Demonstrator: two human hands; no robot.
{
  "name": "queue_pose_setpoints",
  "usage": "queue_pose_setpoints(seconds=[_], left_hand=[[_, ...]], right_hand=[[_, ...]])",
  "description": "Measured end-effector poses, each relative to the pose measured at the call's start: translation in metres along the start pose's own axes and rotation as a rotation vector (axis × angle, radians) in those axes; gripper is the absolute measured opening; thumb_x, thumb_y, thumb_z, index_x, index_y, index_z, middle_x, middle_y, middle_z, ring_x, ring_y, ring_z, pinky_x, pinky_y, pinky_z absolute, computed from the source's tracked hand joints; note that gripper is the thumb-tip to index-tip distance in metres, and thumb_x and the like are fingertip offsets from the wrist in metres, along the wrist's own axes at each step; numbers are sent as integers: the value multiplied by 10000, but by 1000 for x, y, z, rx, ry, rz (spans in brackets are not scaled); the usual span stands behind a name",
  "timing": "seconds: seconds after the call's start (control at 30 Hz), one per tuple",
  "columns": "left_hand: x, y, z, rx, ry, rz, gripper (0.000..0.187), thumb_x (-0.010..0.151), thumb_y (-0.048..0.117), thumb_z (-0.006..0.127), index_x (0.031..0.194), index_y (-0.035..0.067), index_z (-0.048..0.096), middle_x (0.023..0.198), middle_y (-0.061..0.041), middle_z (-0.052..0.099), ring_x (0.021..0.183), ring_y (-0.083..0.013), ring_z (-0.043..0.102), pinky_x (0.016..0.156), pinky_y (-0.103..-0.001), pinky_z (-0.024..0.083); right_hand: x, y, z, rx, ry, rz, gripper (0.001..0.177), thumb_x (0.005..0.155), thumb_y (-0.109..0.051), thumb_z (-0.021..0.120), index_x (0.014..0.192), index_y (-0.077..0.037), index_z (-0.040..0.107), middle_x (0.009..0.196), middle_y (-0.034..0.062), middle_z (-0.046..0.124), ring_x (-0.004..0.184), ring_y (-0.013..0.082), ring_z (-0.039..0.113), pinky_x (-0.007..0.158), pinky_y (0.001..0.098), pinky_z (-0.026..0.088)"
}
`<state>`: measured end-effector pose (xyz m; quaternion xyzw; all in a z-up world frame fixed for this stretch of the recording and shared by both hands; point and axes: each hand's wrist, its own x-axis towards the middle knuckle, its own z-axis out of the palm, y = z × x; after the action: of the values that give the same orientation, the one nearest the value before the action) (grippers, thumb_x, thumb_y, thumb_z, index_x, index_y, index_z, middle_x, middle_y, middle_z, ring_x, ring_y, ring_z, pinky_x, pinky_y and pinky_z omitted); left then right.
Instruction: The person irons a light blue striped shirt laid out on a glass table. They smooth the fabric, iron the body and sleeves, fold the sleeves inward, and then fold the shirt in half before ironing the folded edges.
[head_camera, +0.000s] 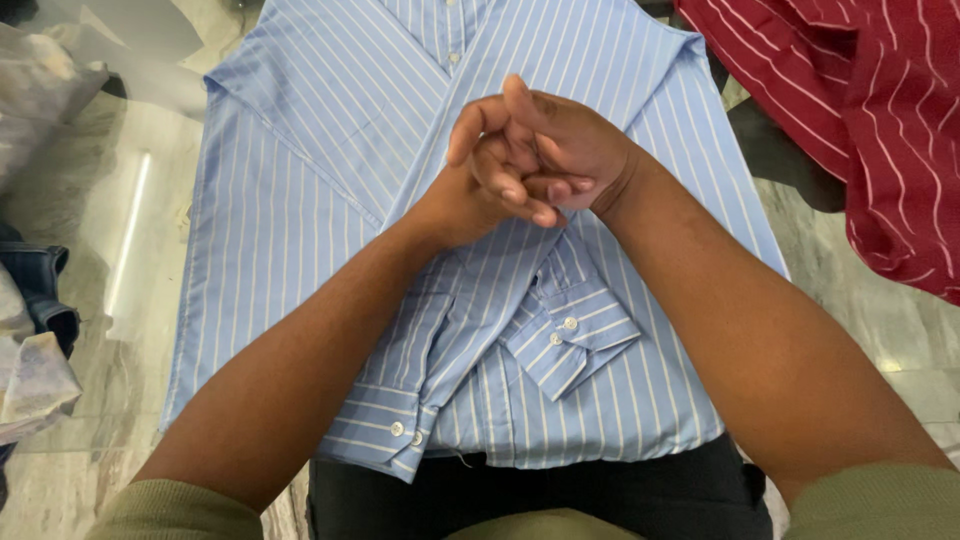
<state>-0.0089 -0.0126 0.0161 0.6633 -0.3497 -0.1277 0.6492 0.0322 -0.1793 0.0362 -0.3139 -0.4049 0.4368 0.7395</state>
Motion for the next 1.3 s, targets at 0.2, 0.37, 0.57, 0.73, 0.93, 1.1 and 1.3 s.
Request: queue_pose_setpoints(seconds=[0.2, 0.37, 0.57, 0.73, 0.93, 1.1, 1.3], left_hand=[[1, -10, 3, -109, 88, 8, 284, 931, 248, 787, 1035, 6, 683, 969, -111, 736, 865, -211, 775, 764, -357, 682], [0, -17, 2, -1, 101, -46, 281, 975, 279, 727, 990, 0, 691, 885, -134, 751, 817, -229, 779, 757, -355, 663], [1, -17, 2, -110, 95, -49, 332, 1053, 314, 572, 1138, -1, 629, 954, -143, 738, 834, -234, 782, 761, -371, 665], [1, -12, 3, 13, 157, -75, 388, 998, 373, 641, 1119, 6, 606, 927, -122, 729, 817, -216, 790, 710, -341, 659], [2, -12, 4, 73, 143, 35, 438, 935, 361, 764, 1085, -21, 614, 942, -126, 719, 813, -216, 774, 688, -333, 664], [1, -14, 5, -101, 176, -19, 384, 1002, 318, 669, 1161, -26, 601, 987, -113, 715, 825, -217, 763, 707, -340, 661], [1, -15, -1, -83, 229, -2, 335, 1052, 294, 568, 1142, -27, 605, 887, -103, 740, 794, -210, 775, 724, -333, 655]], right_hand=[[3, 5, 3, -234, 237, -107, 516, 1159, -398, 525, 1141, 106, 635, 663, 94, 608, 396, 11, 456, 342, 149, 362], [1, 7, -5, -220, 209, -101, 571, 1145, -472, 521, 1197, 86, 633, 750, 117, 648, 484, 66, 555, 387, 160, 403], [-2, 3, -12, -230, 123, -115, 643, 1133, -546, 470, 1264, 66, 616, 811, 127, 671, 544, 120, 623, 423, 189, 456], [-3, 3, -10, -213, 128, -104, 701, 1120, -599, 434, 1273, 61, 615, 708, 50, 563, 476, 49, 426, 422, 176, 348], [-2, 5, -9, -228, 199, -72, 750, 1112, -636, 410, 1211, 71, 641, 605, -50, 411, 442, -22, 331, 397, 153, 285], [-1, 8, -11, -253, 206, -89, 747, 1090, -658, 421, 1206, 47, 643, 652, -15, 485, 473, 8, 391, 434, 177, 326], [0, 8, -16, -215, 197, -118, 743, 1070, -678, 423, 1251, 7, 643, 769, 27, 553, 614, 55, 465, 537, 192, 377]])
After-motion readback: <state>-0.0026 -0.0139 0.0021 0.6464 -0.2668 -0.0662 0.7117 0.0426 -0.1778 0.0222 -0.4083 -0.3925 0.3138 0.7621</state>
